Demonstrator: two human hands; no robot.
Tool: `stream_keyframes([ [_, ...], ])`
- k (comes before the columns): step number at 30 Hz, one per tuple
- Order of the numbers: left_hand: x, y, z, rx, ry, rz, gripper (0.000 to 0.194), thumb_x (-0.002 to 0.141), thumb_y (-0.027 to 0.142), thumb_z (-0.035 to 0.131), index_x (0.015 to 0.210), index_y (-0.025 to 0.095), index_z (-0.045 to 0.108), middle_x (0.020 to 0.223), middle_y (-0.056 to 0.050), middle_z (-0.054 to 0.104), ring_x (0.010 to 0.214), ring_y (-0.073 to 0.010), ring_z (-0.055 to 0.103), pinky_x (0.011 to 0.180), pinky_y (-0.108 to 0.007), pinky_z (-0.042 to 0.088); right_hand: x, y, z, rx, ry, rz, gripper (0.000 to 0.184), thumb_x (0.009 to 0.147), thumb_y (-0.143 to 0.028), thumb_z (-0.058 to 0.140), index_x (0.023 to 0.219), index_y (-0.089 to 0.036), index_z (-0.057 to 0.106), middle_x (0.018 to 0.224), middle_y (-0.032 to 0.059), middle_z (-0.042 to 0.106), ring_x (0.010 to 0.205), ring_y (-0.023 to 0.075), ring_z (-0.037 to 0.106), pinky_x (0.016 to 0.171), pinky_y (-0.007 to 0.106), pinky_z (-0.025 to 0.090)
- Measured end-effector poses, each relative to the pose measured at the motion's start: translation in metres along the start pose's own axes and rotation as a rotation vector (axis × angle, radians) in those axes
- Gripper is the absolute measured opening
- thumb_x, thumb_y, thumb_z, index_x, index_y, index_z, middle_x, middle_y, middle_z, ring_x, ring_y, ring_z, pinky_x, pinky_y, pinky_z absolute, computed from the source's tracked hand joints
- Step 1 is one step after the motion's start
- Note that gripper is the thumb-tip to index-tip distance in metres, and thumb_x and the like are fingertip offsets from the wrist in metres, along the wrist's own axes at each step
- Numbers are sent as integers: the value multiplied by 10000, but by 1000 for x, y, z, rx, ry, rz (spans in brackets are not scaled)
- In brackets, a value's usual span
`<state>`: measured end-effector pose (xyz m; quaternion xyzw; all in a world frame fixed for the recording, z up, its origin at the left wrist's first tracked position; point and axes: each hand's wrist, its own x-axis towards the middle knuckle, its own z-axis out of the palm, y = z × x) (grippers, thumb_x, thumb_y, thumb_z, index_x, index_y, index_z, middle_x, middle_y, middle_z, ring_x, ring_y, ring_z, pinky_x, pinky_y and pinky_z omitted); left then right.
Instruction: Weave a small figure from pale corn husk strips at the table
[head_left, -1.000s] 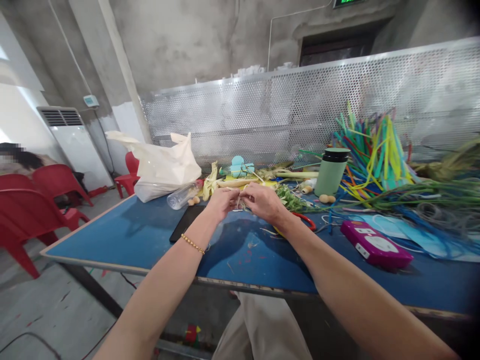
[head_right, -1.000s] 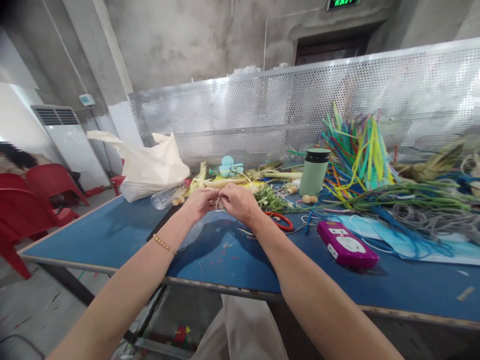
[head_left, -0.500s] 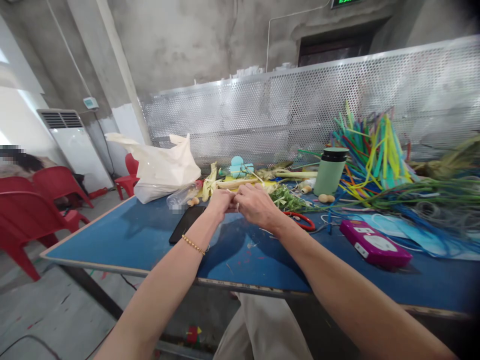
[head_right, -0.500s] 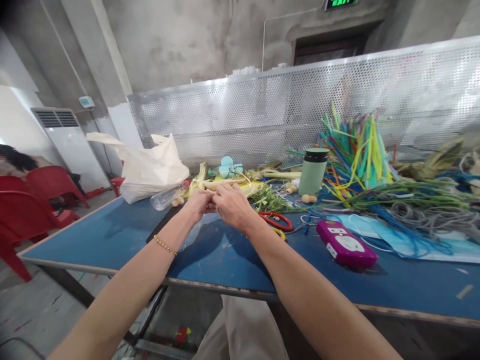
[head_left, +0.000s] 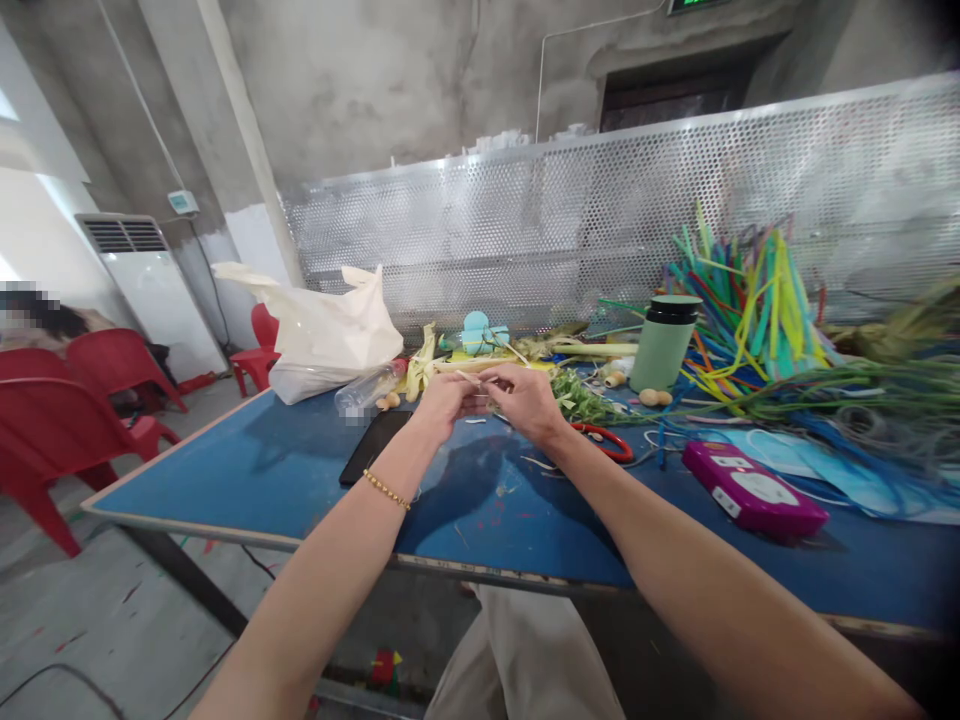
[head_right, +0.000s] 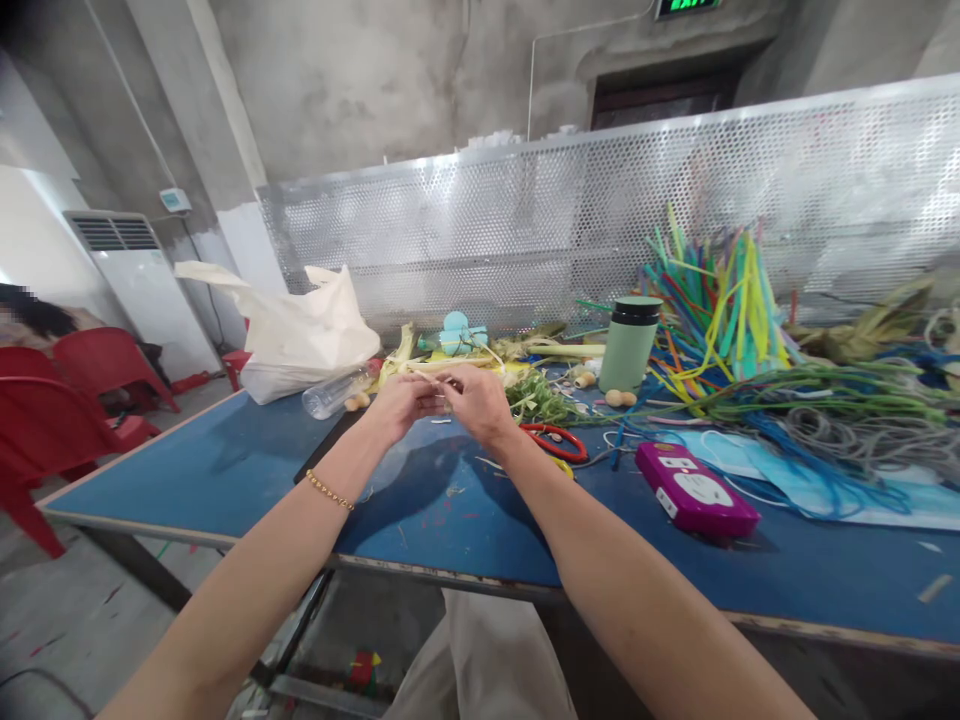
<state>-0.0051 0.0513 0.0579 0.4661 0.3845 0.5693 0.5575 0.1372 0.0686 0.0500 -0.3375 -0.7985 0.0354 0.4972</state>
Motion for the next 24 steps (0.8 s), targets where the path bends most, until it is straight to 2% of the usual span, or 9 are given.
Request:
stream_keyframes([
  [3, 2, -4, 0, -9, -37, 66, 141, 591, 112, 778, 692, 120, 681, 611, -32, 651, 563, -120, 588, 631, -298, 516, 1, 1, 1, 208, 67, 188, 168, 805, -220, 629, 886, -164, 766, 755, 33, 748, 622, 152, 637, 600, 248, 469],
  [7, 3, -6, -1, 21, -50, 161, 241, 553, 212, 858, 695, 118, 687, 589, -22, 644, 572, -120, 587, 590, -260, 472, 3, -3, -3, 287, 48, 188, 201, 812, -245, 615, 916, -172, 771, 724, 29, 733, 594, 153, 632, 573, 251, 474],
  [13, 1, -1, -2, 63, -22, 193, 298, 518, 219, 883, 704, 104, 681, 617, -49, 672, 567, -126, 612, 545, -229, 409, 5, -1, -10, -24, 111, -3, 109, 784, -194, 628, 786, -183, 737, 785, 43, 710, 608, 140, 578, 641, 270, 451],
  [18, 3, -2, -1, 88, 30, 194, 227, 547, 163, 839, 646, 102, 644, 569, -42, 652, 529, -117, 602, 521, -218, 368, 4, 1, -13, -157, 56, -64, 73, 784, -182, 632, 757, -176, 700, 787, 49, 658, 643, 146, 540, 634, 265, 408],
  [24, 1, -1, 1, 113, 69, 189, 142, 588, 104, 759, 650, 114, 632, 614, -41, 675, 534, -122, 618, 528, -222, 384, 3, -1, -16, -263, -9, -61, 143, 833, -197, 585, 770, -174, 711, 803, 59, 651, 709, 163, 554, 672, 272, 392],
])
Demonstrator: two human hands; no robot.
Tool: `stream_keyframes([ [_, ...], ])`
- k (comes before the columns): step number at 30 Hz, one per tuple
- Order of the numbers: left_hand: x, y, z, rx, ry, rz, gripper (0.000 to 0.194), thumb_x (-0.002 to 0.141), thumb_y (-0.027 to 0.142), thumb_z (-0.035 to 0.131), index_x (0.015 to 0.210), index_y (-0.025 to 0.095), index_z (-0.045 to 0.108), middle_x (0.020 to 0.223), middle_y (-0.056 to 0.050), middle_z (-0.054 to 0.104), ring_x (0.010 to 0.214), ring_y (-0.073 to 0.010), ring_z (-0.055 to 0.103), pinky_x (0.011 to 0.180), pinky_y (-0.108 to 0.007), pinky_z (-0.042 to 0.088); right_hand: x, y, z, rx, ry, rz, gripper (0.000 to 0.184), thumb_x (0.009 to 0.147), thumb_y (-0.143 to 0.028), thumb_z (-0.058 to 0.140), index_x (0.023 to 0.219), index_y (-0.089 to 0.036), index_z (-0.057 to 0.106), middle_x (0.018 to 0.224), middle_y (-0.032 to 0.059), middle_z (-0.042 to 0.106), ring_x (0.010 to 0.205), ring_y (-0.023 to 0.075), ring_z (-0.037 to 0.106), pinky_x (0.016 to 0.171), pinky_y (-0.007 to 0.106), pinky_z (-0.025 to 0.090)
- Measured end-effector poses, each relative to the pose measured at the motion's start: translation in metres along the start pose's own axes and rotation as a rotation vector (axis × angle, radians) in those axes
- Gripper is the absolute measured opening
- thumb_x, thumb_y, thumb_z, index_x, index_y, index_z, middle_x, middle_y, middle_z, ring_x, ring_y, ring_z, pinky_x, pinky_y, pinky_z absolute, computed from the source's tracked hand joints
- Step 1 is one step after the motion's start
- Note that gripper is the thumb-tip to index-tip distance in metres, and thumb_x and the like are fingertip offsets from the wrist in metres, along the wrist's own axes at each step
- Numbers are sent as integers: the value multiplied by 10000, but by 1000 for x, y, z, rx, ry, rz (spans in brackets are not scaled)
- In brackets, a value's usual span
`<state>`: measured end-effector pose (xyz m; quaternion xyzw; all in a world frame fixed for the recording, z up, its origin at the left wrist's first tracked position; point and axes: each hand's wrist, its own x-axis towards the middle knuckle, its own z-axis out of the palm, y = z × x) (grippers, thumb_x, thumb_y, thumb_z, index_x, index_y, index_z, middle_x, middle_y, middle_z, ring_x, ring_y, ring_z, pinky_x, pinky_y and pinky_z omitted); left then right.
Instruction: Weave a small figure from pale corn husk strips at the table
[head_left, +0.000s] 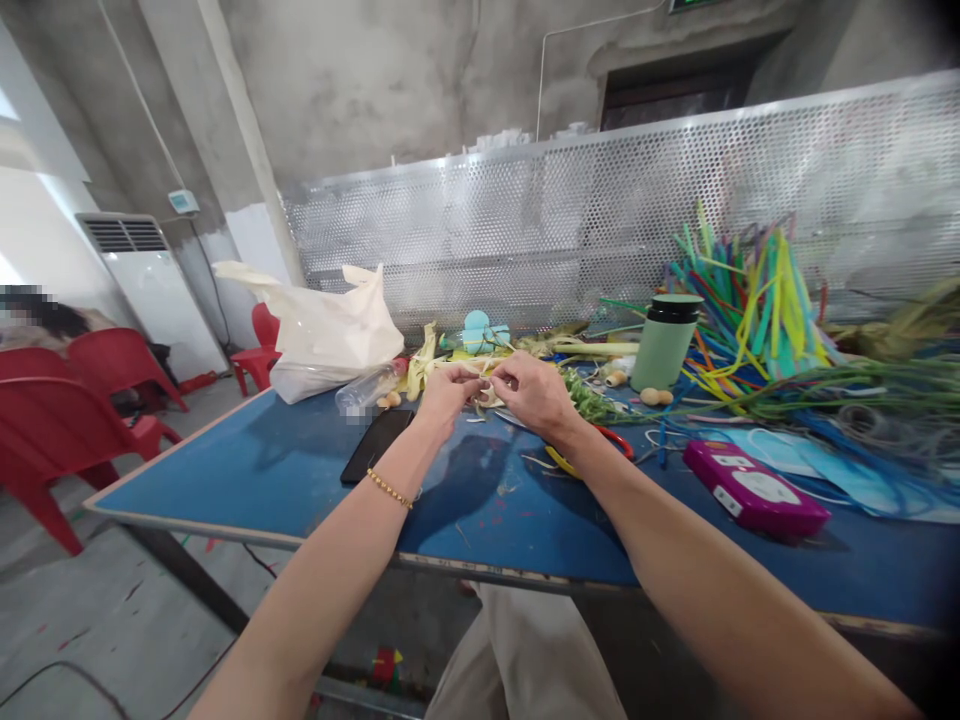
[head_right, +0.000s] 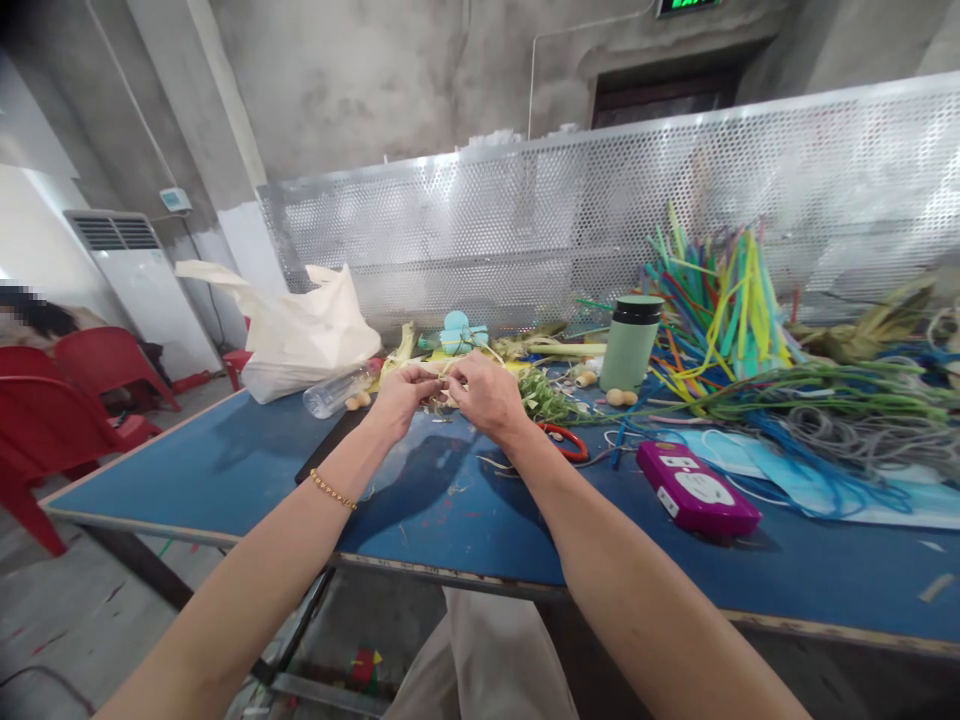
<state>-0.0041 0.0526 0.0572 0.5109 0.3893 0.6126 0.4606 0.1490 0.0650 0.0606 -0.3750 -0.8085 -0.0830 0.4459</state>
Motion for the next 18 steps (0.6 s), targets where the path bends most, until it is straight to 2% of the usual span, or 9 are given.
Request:
stream_keyframes([
  [9, -1, 2, 1, -1, 24, -14, 119, 596, 98, 726, 653, 115, 623, 612, -45, 669, 544, -129, 619, 535, -228, 394, 2, -1, 1, 31, -44, -18, 251, 863, -200, 533, 677, -167, 698, 698, 42, 652, 663, 148, 540, 635, 260, 357],
  [13, -1, 2, 1, -1, 27, 2, 112, 588, 86, 710, 633, 120, 613, 561, -24, 637, 523, -123, 603, 527, -222, 388, 2, -2, 2, 147, -40, 15, 190, 823, -180, 569, 724, -176, 732, 719, 27, 693, 634, 130, 561, 615, 241, 366],
  [18, 0, 2, -1, 9, 47, 15, 103, 583, 73, 686, 630, 123, 609, 577, -27, 648, 507, -126, 604, 509, -222, 383, 2, -3, 1, 149, -50, 38, 162, 778, -141, 591, 731, -178, 742, 731, 27, 715, 650, 137, 591, 628, 237, 390],
])
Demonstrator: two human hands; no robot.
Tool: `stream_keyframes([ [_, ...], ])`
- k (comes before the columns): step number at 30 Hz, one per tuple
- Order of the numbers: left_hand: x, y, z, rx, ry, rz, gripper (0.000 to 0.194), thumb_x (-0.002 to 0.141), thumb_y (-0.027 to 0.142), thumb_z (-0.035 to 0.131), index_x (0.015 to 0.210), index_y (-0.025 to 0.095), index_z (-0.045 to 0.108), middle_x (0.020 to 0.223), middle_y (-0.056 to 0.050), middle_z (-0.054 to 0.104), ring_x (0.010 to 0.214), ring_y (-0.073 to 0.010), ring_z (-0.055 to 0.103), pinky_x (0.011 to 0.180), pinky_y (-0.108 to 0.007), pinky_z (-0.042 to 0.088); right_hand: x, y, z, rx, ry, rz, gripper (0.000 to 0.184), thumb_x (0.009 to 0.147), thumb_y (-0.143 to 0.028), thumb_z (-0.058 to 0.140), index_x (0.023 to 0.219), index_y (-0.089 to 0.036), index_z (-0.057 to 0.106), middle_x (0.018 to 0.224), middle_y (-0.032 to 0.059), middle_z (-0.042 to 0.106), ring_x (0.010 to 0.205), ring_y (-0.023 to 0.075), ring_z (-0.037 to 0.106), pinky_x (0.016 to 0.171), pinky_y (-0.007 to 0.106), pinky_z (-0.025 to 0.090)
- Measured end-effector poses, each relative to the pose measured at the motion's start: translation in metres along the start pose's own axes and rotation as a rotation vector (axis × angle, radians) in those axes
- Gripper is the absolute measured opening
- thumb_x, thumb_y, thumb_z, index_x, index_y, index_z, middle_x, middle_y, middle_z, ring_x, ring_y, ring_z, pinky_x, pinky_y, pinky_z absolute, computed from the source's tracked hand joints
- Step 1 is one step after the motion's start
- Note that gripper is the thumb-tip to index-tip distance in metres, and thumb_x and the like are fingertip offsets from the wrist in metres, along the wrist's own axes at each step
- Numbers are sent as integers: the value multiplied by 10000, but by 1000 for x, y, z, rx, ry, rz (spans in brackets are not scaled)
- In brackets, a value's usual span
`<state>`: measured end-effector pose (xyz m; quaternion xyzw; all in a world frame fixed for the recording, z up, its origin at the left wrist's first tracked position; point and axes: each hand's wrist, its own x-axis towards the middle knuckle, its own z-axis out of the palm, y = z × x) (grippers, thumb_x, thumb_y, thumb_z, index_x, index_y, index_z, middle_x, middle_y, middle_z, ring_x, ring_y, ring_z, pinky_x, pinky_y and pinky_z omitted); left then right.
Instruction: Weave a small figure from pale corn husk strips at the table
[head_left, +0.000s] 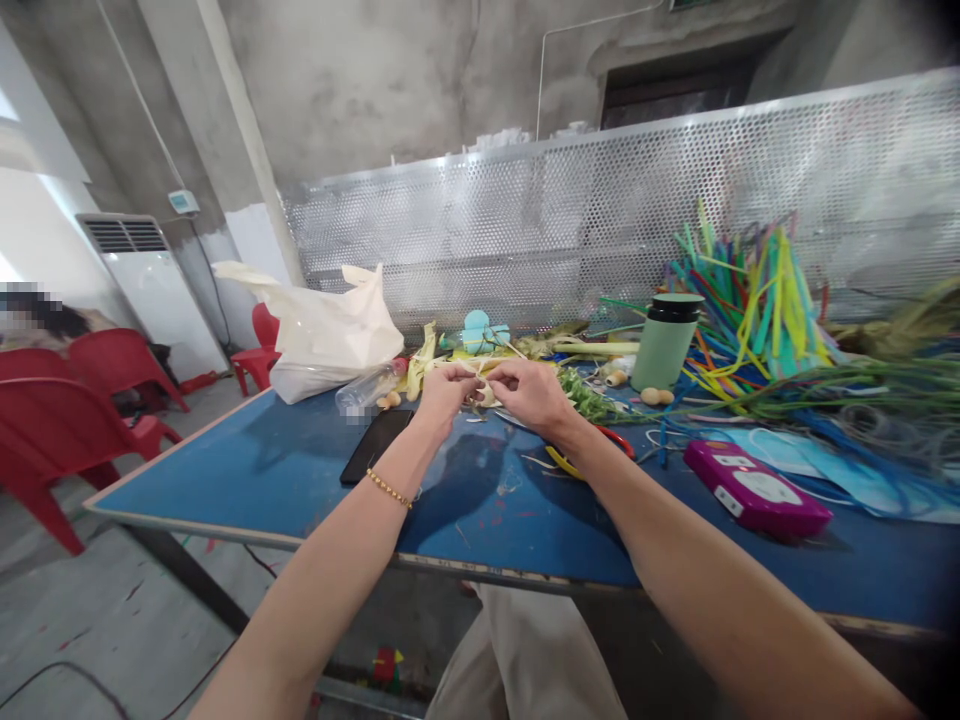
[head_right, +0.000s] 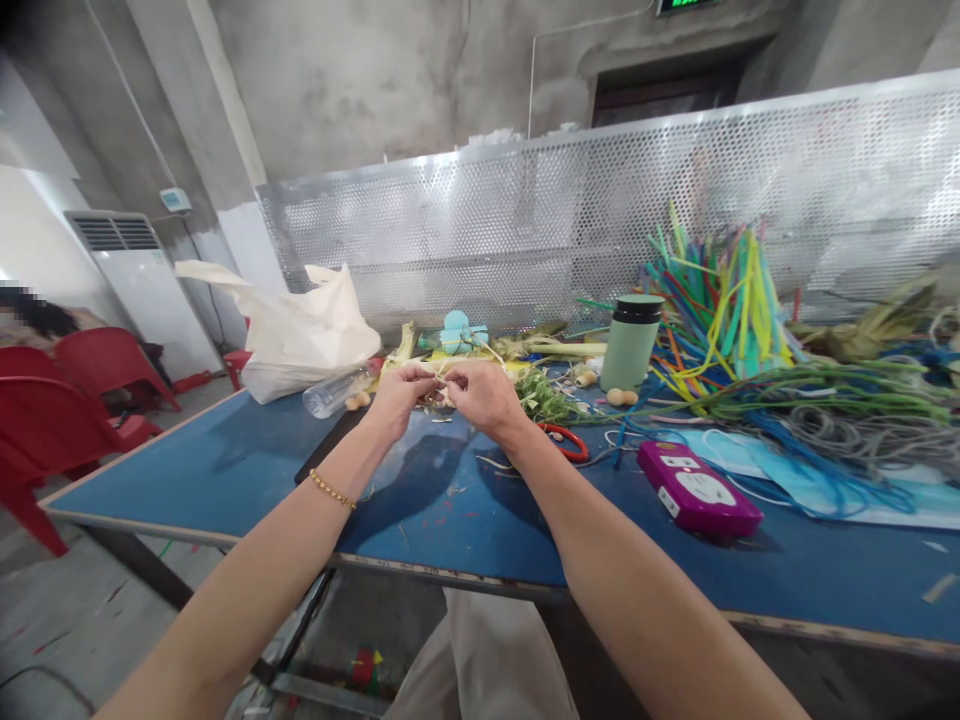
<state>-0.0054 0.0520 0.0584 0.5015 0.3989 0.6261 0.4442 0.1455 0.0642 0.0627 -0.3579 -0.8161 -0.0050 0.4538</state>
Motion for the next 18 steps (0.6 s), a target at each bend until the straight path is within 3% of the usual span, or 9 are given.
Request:
stream_keyframes([
  [10, -2, -1, 2, -19, -81, -31, 122, 573, 110, 760, 631, 109, 652, 599, -40, 650, 544, -121, 612, 531, -219, 388, 0, -1, 0, -88, 32, 63, 114, 776, -167, 603, 747, -164, 713, 735, 49, 702, 635, 148, 575, 615, 257, 394],
  [18, -2, 0, 4, -11, -109, -10, 222, 536, 185, 840, 604, 121, 638, 539, -12, 610, 519, -112, 571, 556, -236, 401, 2, -4, 1, 166, 25, 232, 120, 761, -189, 611, 684, -158, 697, 646, 21, 700, 578, 128, 592, 586, 235, 435],
])
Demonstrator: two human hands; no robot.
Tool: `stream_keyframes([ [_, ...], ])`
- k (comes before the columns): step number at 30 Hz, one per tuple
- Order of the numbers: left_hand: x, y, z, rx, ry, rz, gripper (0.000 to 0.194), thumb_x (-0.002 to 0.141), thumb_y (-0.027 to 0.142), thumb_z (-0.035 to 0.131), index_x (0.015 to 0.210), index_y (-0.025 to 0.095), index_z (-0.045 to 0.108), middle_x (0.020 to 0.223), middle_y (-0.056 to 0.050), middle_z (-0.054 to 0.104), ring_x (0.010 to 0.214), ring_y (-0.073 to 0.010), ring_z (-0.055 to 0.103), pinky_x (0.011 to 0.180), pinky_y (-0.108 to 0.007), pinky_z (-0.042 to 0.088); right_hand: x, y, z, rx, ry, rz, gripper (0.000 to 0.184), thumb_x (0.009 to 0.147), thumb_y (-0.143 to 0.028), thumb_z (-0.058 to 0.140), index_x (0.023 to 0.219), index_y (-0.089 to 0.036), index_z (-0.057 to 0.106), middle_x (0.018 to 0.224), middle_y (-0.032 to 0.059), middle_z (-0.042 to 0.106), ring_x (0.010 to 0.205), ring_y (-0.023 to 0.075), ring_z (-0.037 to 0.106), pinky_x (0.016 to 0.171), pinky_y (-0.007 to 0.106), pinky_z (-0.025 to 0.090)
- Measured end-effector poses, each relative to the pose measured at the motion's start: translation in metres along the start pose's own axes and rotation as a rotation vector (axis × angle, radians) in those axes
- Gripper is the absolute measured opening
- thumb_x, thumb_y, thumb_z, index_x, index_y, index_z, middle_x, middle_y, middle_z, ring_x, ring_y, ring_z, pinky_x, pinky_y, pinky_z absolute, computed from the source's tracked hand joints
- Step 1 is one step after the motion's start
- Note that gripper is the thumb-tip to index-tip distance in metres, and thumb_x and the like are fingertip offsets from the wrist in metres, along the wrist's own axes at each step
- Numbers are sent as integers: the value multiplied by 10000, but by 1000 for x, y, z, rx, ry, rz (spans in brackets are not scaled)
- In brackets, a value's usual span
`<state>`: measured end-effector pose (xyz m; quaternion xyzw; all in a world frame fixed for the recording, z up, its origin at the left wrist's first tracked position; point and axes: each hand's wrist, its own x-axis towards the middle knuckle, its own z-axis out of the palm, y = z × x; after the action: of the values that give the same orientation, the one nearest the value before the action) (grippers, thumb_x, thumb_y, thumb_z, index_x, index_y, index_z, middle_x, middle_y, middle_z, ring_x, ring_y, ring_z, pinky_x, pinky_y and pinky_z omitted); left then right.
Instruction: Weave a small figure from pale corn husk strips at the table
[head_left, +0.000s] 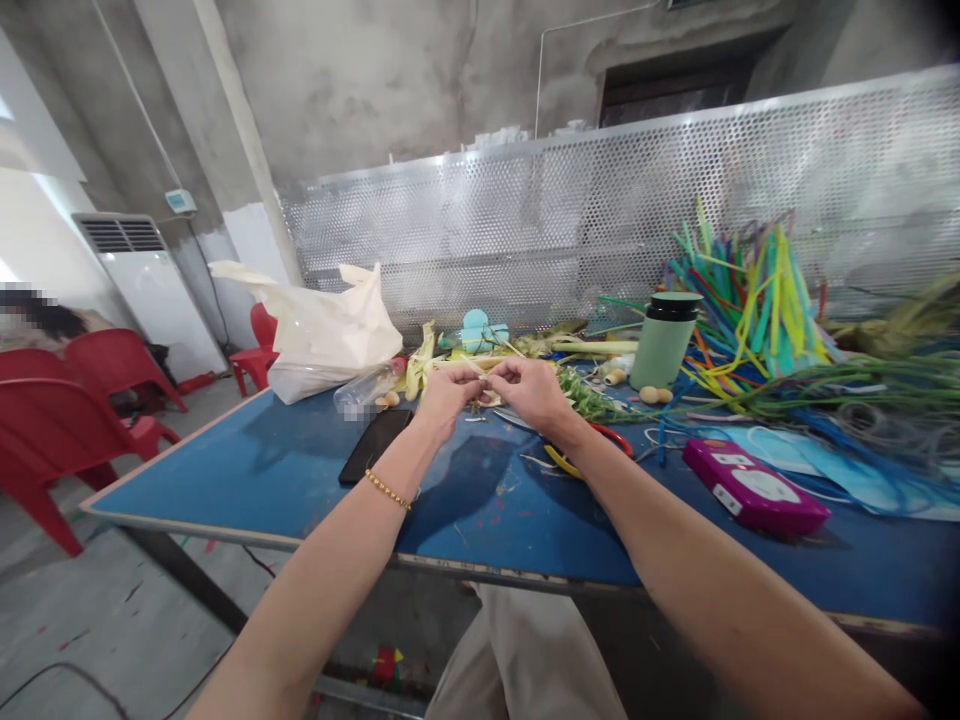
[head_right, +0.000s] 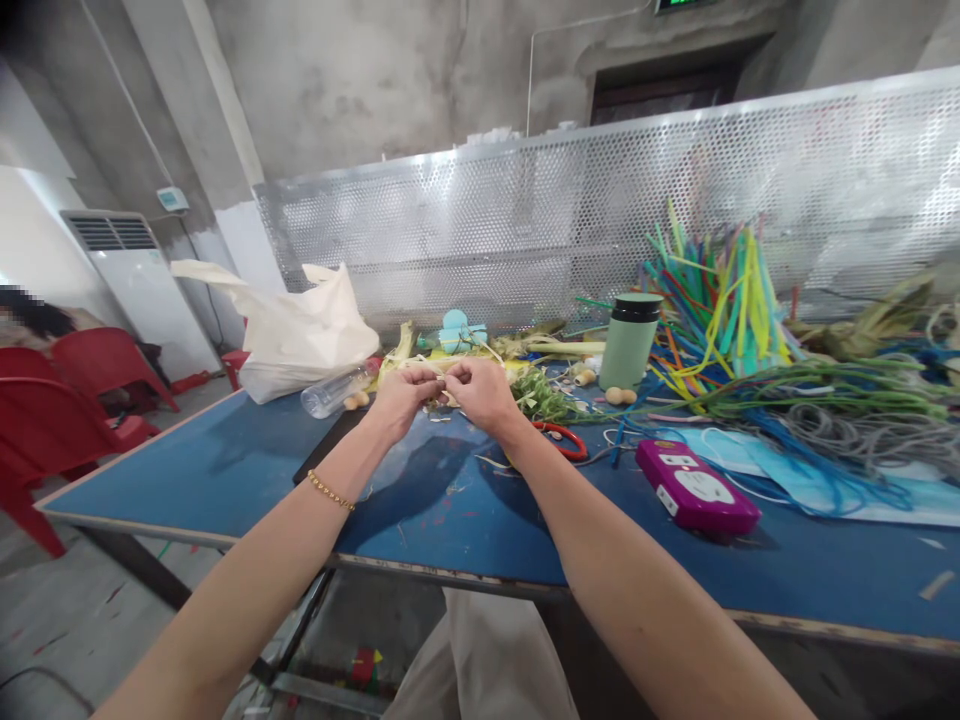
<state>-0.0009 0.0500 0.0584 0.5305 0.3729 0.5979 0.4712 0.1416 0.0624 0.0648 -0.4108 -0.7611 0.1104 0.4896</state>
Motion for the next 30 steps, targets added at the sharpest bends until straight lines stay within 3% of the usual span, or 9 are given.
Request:
stream_keyframes([
  [10, -1, 0, -1, 20, -15, 28, 104, 663, 189, 730, 637, 127, 651, 623, -34, 657, 504, -88, 541, 513, -218, 355, -1, -2, 1, 256, -42, 149, 179, 772, -269, 627, 674, -140, 704, 593, 28, 684, 453, 109, 556, 468, 217, 425],
  [18, 3, -5, -3, 48, 61, 73, 65, 654, 180, 677, 617, 130, 659, 594, -18, 632, 475, -79, 515, 491, -215, 350, -1, -3, 2, 281, -53, 249, 168, 732, -236, 672, 592, -150, 642, 521, 20, 645, 393, 94, 518, 400, 201, 389],
  [25, 3, -6, -2, 65, 21, 78, 128, 633, 223, 733, 628, 129, 647, 589, -21, 630, 495, -86, 528, 495, -214, 339, -2, -5, 2, 247, -53, 226, 215, 771, -293, 655, 610, -154, 621, 483, -5, 600, 389, 94, 498, 425, 211, 376],
  [30, 3, -8, -3, -25, 29, 68, 152, 620, 234, 740, 613, 133, 627, 606, -18, 637, 488, -83, 537, 502, -214, 352, -2, -9, -1, 108, -58, 186, 226, 798, -264, 622, 597, -163, 603, 453, -15, 568, 418, 104, 502, 473, 225, 367],
])
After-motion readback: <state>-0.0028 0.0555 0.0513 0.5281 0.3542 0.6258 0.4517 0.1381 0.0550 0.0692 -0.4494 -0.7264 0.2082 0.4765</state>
